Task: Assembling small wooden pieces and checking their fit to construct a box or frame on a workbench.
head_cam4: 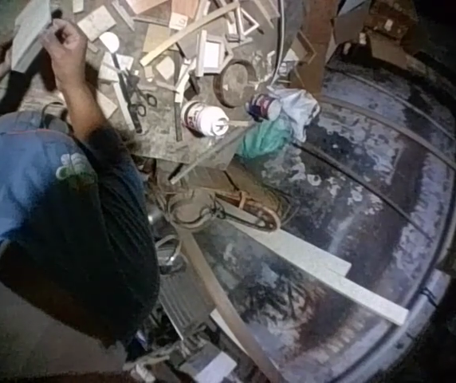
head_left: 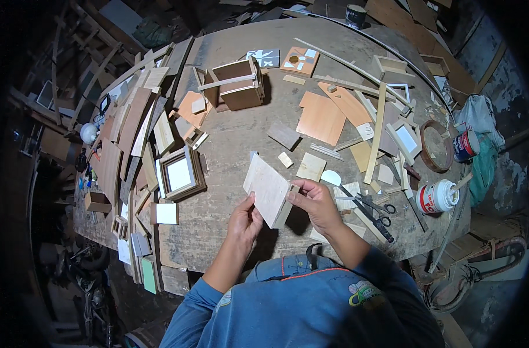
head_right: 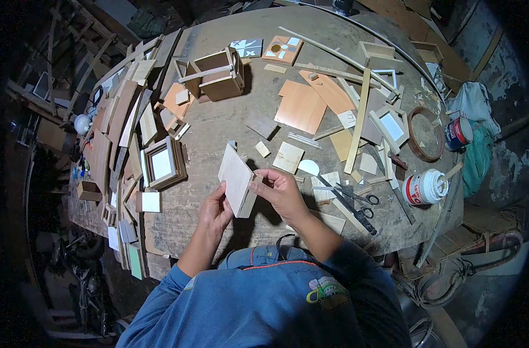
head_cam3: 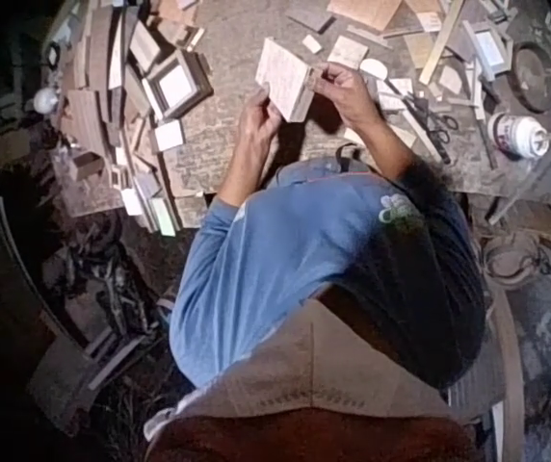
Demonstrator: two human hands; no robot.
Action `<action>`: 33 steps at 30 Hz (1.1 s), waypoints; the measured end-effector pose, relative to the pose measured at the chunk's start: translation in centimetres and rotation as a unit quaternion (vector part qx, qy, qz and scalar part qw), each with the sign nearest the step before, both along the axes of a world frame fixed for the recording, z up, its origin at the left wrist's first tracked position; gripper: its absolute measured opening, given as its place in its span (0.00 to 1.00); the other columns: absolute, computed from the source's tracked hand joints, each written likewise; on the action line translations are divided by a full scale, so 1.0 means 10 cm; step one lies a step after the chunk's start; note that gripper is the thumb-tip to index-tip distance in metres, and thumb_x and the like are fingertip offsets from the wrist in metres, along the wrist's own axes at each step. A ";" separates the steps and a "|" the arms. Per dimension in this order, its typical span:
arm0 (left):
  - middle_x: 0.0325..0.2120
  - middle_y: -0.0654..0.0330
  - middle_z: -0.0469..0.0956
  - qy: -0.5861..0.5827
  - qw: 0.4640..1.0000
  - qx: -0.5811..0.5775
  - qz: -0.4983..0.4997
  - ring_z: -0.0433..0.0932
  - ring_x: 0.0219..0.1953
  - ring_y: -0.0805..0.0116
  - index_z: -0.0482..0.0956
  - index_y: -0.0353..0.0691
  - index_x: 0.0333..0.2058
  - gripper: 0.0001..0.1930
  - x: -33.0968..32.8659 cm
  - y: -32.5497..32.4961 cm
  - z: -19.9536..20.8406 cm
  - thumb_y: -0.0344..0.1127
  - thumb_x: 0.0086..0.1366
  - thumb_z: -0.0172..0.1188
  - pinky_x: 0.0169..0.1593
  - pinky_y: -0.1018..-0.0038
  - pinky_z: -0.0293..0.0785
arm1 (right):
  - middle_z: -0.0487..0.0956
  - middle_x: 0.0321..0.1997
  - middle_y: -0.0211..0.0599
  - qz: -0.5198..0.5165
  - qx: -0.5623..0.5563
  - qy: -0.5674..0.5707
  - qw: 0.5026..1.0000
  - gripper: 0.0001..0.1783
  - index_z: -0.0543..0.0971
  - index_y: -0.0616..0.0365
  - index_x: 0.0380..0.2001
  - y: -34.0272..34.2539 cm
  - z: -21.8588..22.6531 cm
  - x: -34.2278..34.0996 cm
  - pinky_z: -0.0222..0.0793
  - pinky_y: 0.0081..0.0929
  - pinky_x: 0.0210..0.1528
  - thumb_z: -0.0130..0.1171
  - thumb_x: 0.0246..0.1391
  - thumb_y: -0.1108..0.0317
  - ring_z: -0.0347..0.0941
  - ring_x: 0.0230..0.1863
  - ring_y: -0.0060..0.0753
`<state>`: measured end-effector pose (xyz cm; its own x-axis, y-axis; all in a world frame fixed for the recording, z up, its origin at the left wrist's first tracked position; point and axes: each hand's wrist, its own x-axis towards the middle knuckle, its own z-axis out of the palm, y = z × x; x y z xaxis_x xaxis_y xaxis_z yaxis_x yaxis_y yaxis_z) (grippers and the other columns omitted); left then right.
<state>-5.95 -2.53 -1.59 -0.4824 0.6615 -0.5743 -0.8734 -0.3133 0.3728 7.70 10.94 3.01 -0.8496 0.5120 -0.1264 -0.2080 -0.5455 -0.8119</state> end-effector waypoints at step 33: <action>0.40 0.52 0.75 -0.016 0.999 -0.022 0.019 0.78 0.42 0.66 0.68 0.29 0.45 0.12 0.00 0.07 -0.05 0.28 0.64 0.53 0.44 0.78 0.79 | 0.78 0.41 0.33 -0.010 -0.028 -0.005 1.000 0.17 0.75 0.67 0.45 0.01 -0.05 -0.03 0.69 0.18 0.46 0.61 0.53 0.71 0.73 0.41 0.18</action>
